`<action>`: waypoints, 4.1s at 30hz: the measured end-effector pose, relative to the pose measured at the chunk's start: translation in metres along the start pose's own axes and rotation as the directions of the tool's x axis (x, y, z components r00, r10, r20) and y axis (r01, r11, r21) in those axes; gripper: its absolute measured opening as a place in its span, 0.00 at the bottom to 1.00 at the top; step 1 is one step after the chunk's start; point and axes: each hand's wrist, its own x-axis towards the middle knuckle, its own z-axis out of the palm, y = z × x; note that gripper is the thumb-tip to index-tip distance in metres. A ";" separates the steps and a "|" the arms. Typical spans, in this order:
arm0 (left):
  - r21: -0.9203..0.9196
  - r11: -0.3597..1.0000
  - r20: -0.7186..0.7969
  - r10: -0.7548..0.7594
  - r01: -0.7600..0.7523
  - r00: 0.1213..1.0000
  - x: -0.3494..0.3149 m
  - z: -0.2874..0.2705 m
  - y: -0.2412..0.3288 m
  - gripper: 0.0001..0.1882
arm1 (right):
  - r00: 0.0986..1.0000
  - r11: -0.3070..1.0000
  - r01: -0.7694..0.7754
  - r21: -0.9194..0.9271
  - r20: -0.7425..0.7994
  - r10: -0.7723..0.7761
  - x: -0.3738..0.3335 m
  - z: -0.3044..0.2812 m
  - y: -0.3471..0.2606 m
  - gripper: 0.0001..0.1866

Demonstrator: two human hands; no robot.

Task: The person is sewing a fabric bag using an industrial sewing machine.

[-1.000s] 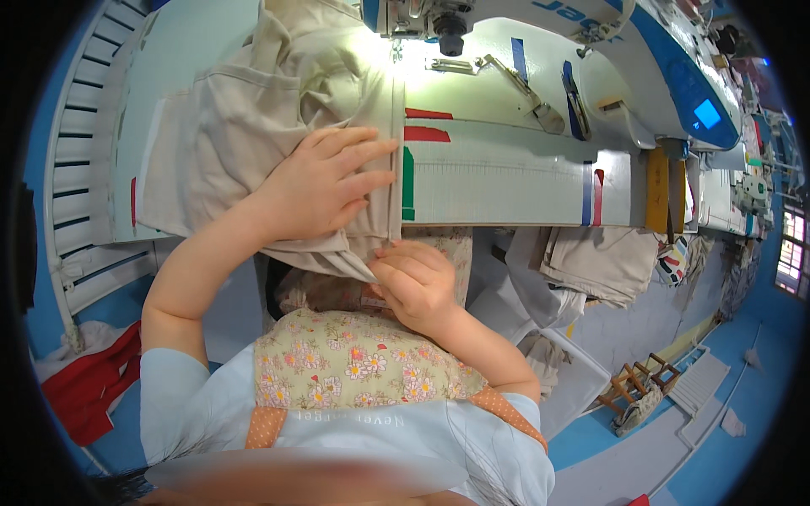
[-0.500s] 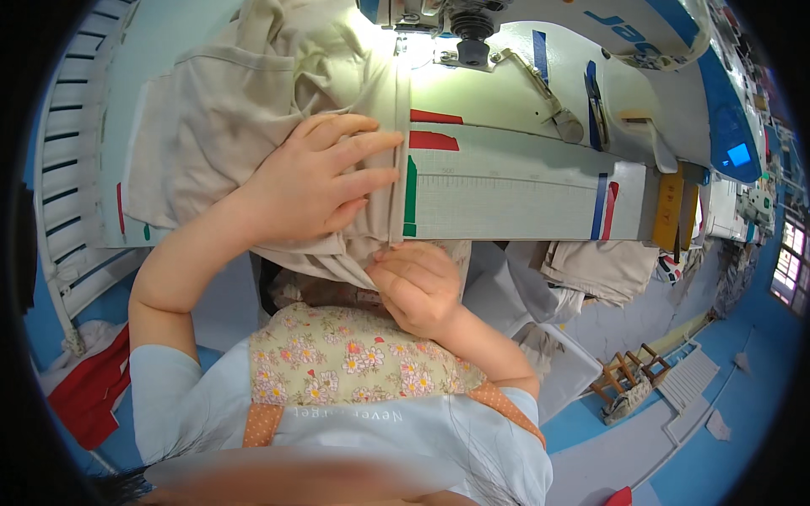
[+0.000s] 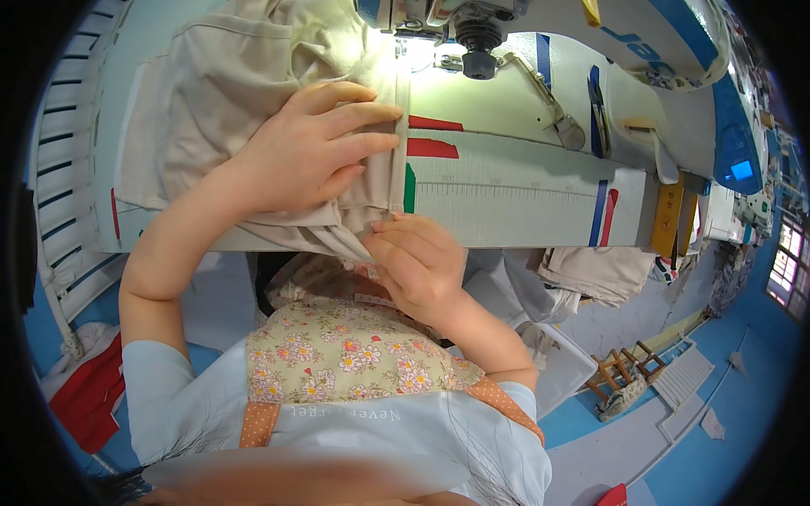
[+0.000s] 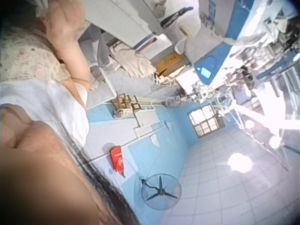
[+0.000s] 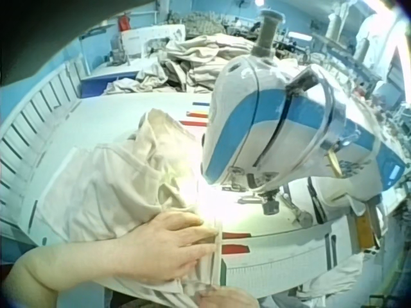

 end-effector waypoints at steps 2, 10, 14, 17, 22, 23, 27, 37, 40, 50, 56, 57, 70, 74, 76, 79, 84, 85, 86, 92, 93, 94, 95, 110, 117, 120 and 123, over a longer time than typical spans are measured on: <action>-0.039 0.999 0.000 -0.012 0.012 1.000 -0.002 -0.001 0.006 0.24 | 1.000 1.000 -0.007 -0.007 0.005 0.007 0.002 -0.001 0.002 0.15; -0.005 1.000 0.052 0.006 -0.006 0.999 -0.001 -0.008 -0.003 0.25 | 0.999 0.999 -0.012 -0.050 0.037 0.014 0.015 -0.004 0.007 0.14; -0.030 0.999 0.055 -0.043 0.045 0.998 -0.003 -0.009 0.013 0.28 | 0.999 0.997 -0.021 -0.072 0.044 0.024 0.021 -0.005 0.010 0.12; -0.030 0.998 0.053 -0.050 0.052 0.997 -0.003 -0.011 0.011 0.32 | 0.998 0.996 -0.024 -0.086 0.050 0.028 0.027 -0.005 0.011 0.12; 0.000 0.995 0.049 -0.104 0.104 0.993 -0.006 -0.012 0.023 0.39 | 0.999 0.996 -0.012 -0.088 0.051 0.017 0.033 -0.004 0.017 0.12; -0.006 0.992 0.053 -0.122 0.123 0.991 -0.006 -0.012 0.024 0.40 | 0.999 0.994 -0.007 -0.111 0.037 0.011 0.035 -0.004 0.017 0.13; 0.001 0.990 0.047 -0.142 0.142 0.989 -0.004 -0.008 0.018 0.42 | 0.999 0.990 0.011 -0.140 0.039 -0.006 0.040 -0.003 0.022 0.14; 0.017 0.996 -0.016 -0.084 0.084 0.996 0.006 -0.003 -0.011 0.39 | 0.999 0.985 0.043 -0.167 0.009 -0.042 0.061 0.001 0.041 0.12; 0.018 0.997 -0.049 -0.069 0.069 0.996 0.011 -0.001 -0.019 0.39 | 0.999 0.985 0.030 -0.171 0.019 -0.028 0.070 -0.002 0.043 0.10; 0.009 0.998 -0.039 -0.064 0.064 0.997 0.022 -0.003 -0.044 0.39 | 0.999 0.976 0.034 -0.215 0.026 -0.029 0.091 -0.003 0.057 0.10; -0.003 0.998 -0.028 -0.068 0.068 0.997 0.028 -0.003 -0.056 0.38 | 1.000 0.970 0.000 -0.244 0.022 0.005 0.101 -0.001 0.064 0.08; 0.002 0.998 -0.046 -0.059 0.059 0.997 0.030 -0.003 -0.058 0.37 | 1.000 0.972 0.001 -0.237 -0.002 -0.001 0.103 0.000 0.066 0.08; -0.037 0.997 -0.054 0.070 -0.072 0.996 0.048 -0.017 -0.068 0.31 | 0.998 0.968 -0.025 -0.249 -0.054 0.012 0.107 0.006 0.070 0.10; 0.106 0.973 -0.260 0.225 -0.203 0.939 0.039 -0.002 -0.072 0.30 | 0.998 0.970 -0.052 -0.238 -0.037 0.044 0.104 0.008 0.071 0.11; 0.102 0.995 -0.107 -0.006 0.017 0.994 0.031 -0.005 -0.066 0.35 | 0.998 0.973 -0.058 -0.222 -0.032 0.053 0.104 0.009 0.071 0.11; 0.055 0.996 -0.054 -0.073 0.076 0.996 0.032 -0.004 -0.062 0.33 | 0.993 0.956 -0.104 -0.273 0.018 0.113 0.103 0.004 0.067 0.10; 0.027 0.998 -0.047 -0.059 0.061 0.997 0.033 -0.001 -0.063 0.31 | 0.986 0.959 -0.161 -0.235 0.001 0.166 0.101 0.004 0.067 0.13; 0.036 0.998 -0.069 -0.051 0.054 0.996 0.033 0.000 -0.065 0.29 | 0.985 0.959 -0.169 -0.228 -0.015 0.170 0.102 0.004 0.066 0.13; 0.040 0.997 -0.078 -0.061 0.064 0.995 0.034 0.002 -0.067 0.29 | 0.984 0.959 -0.178 -0.221 -0.032 0.175 0.103 0.004 0.066 0.12; 0.139 0.990 -0.211 0.016 0.013 0.977 0.033 0.000 -0.066 0.15 | 0.984 0.950 -0.174 -0.258 -0.009 0.178 0.106 0.006 0.067 0.11; 0.101 0.993 -0.127 -0.049 0.062 0.991 0.032 -0.002 -0.063 0.19 | 0.984 0.953 -0.171 -0.251 0.002 0.177 0.106 0.006 0.067 0.11; 0.073 0.991 -0.039 -0.108 0.110 0.993 0.032 -0.004 -0.061 0.25 | 0.987 0.955 -0.160 -0.251 -0.013 0.162 0.105 0.006 0.067 0.11; 0.097 0.989 -0.043 -0.104 0.108 0.994 0.026 -0.005 -0.061 0.25 | 0.987 0.953 -0.150 -0.264 0.011 0.158 0.106 0.009 0.066 0.11; -0.042 0.427 -0.722 -0.638 0.903 0.267 -0.302 -0.115 -0.091 0.28 | 0.965 0.988 0.147 0.047 0.214 -0.154 0.095 0.055 -0.014 0.20; 0.188 0.299 -0.613 -0.709 0.936 0.350 -0.329 -0.116 -0.122 0.16 | 0.970 0.976 0.214 0.050 0.110 -0.218 0.070 0.075 -0.017 0.11; 0.160 0.342 -0.795 -0.511 0.926 0.326 -0.304 -0.141 -0.113 0.11 | 0.985 0.985 -0.157 0.068 0.087 0.151 0.065 0.057 -0.017 0.07; 0.193 0.641 -0.817 -0.314 0.743 0.483 -0.215 -0.173 -0.042 0.09 | 0.870 0.695 -0.442 0.567 0.085 0.485 0.087 0.044 -0.022 0.16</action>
